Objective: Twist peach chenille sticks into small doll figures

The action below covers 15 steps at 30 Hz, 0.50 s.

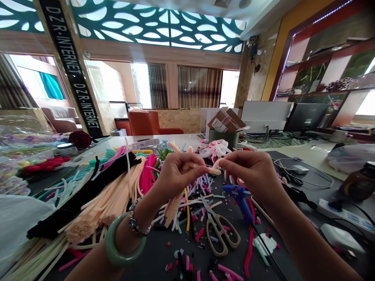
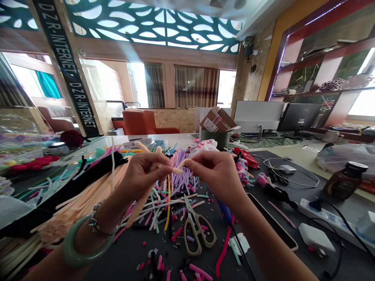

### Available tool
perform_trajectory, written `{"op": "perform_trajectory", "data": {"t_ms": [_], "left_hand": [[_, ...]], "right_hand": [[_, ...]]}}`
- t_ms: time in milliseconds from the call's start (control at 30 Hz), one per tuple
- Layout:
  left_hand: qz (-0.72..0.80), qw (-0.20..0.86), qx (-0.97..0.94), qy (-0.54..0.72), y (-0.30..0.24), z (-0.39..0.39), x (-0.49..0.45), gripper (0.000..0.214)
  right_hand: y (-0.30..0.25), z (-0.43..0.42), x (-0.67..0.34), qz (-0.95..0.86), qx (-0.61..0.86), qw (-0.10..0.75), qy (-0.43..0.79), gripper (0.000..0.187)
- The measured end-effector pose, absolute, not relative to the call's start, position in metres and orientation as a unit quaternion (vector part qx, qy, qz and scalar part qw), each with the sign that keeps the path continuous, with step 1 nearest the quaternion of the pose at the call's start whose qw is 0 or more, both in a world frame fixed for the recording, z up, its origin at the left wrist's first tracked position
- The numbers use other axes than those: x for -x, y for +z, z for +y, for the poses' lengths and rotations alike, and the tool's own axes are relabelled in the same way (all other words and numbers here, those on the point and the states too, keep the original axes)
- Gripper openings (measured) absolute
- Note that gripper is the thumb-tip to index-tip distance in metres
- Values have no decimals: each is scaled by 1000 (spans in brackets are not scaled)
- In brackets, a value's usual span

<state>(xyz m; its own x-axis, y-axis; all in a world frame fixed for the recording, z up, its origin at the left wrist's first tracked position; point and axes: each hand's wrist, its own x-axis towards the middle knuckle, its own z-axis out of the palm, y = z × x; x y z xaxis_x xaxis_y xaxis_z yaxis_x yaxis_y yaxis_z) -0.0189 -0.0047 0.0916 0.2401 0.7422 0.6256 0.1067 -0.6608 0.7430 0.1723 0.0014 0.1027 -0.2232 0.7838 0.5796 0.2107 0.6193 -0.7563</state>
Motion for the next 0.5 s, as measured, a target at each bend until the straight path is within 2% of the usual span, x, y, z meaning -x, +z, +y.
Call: {"op": "perform_trajectory", "data": {"t_ms": [133, 300, 400, 500], "left_hand": [[310, 97, -787, 525, 96, -9, 22, 11], [342, -113, -762, 538, 96, -13, 19, 5], [362, -153, -727, 563, 94, -12, 17, 8], [363, -83, -702, 607, 92, -11, 14, 12]], "right_hand": [[108, -15, -172, -741, 357, 533, 199, 14], [109, -29, -165, -784, 365, 483, 136, 16], [107, -30, -162, -811, 361, 440, 138, 17], [103, -23, -161, -822, 359, 397, 193, 21]]}}
